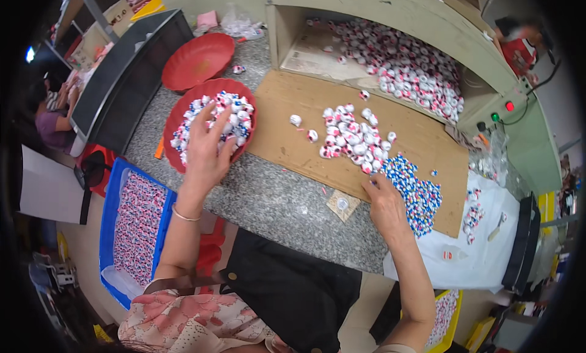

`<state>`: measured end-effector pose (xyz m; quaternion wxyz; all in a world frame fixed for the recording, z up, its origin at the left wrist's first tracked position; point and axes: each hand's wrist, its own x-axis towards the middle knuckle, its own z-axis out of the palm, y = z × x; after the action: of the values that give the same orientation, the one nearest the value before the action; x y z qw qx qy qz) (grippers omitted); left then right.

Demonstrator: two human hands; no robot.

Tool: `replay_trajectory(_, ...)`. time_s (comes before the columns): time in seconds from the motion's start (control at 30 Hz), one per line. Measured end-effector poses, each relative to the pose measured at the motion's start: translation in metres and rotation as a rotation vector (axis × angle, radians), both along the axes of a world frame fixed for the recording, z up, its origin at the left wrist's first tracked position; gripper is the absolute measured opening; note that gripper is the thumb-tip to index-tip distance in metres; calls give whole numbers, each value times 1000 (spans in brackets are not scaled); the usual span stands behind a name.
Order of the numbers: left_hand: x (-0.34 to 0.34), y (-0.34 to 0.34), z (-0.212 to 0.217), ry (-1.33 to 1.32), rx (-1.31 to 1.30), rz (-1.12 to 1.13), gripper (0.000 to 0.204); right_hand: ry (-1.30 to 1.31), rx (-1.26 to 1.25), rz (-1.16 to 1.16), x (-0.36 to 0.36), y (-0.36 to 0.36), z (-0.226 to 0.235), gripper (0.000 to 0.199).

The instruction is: Assembling small plastic components by hand at a workstation.

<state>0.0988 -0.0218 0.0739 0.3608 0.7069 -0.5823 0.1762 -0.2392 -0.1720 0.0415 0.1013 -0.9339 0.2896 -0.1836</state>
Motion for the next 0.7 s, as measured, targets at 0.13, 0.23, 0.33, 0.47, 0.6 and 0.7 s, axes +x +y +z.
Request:
replay_trajectory(0.13,-27,-48,-31,156,30,-256,33,205,-57,18,-2,-6,-6,25)
replay_trajectory(0.23,-38,-95,-48,95,199,-171,27,208,-50,-17,-5,-5,-4,27)
replay_trajectory(0.33,-37,-126,-52,117,496,-125,24,151,-116,40,-10,-7,-3,21)
replay_trajectory(0.47,-36,-119,-48,302,192,-272,28,302,-106,-90,-17,-12,-10,12)
replay_trajectory(0.6,-50,-63,-52,1394,198,-765,27,228,-114,-109,-19,-12,-24,17)
replay_trajectory(0.7,-67,-33,-54,1474,284,-630,32,120,-208,-15,-15,-16,-25,23)
